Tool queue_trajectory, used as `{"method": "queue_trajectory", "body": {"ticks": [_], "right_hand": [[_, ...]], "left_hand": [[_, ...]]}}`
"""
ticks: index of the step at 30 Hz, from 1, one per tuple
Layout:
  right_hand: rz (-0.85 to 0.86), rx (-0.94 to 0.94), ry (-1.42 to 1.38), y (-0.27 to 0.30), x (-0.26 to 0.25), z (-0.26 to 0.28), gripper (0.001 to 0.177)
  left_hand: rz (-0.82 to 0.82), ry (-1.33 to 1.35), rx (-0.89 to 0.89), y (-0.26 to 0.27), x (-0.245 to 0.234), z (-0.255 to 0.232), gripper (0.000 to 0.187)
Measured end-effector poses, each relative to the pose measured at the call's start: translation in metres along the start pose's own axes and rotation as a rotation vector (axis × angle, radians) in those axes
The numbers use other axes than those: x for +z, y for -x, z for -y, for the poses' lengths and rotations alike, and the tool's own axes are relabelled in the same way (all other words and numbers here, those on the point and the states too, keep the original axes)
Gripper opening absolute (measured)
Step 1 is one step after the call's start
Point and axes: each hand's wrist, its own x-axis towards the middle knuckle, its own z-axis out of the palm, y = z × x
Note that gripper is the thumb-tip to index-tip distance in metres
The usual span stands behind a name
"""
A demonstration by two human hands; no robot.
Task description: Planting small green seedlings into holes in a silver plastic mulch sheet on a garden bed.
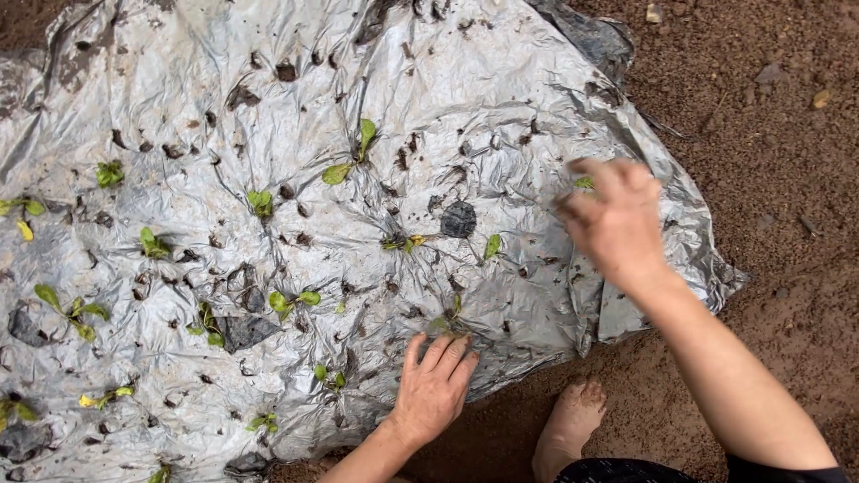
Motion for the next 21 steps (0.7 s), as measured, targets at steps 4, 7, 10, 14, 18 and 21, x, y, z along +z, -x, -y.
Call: {"method": "queue_trajectory", "body": {"ticks": [4, 7, 10, 14, 18, 21], "right_hand": [[0.297, 0.417, 0.264, 0.023, -0.002, -0.063, 0.04], [0.405, 0.427, 0.289, 0.031, 0.005, -0.067, 0.047], [0.305, 0.33, 0.116, 0.035, 0.022, -0.075, 0.03], [0.186, 0.298, -0.111, 0.028, -0.006, -0.06, 0.026], [0.075, 0.083, -0.03, 0.022, -0.02, -0.025, 0.033], [0.069, -0.032, 0.021, 0.014, -0.036, 0.01, 0.021]], "left_hand": [[-0.072, 0.069, 0.03, -0.026, -0.018, -0.018, 0.014], [-0.054, 0.13, 0.01, -0.034, -0.011, -0.029, 0.019], [-0.072, 0.177, 0.006, -0.049, -0.014, -0.039, 0.025], [-0.063, 0.302, -0.071, -0.075, -0.019, -0.05, 0.011], [-0.274, 0.507, -0.226, -0.107, 0.001, -0.043, 0.016], [-0.346, 0.592, -0.339, -0.138, -0.008, -0.036, 0.018]]}}
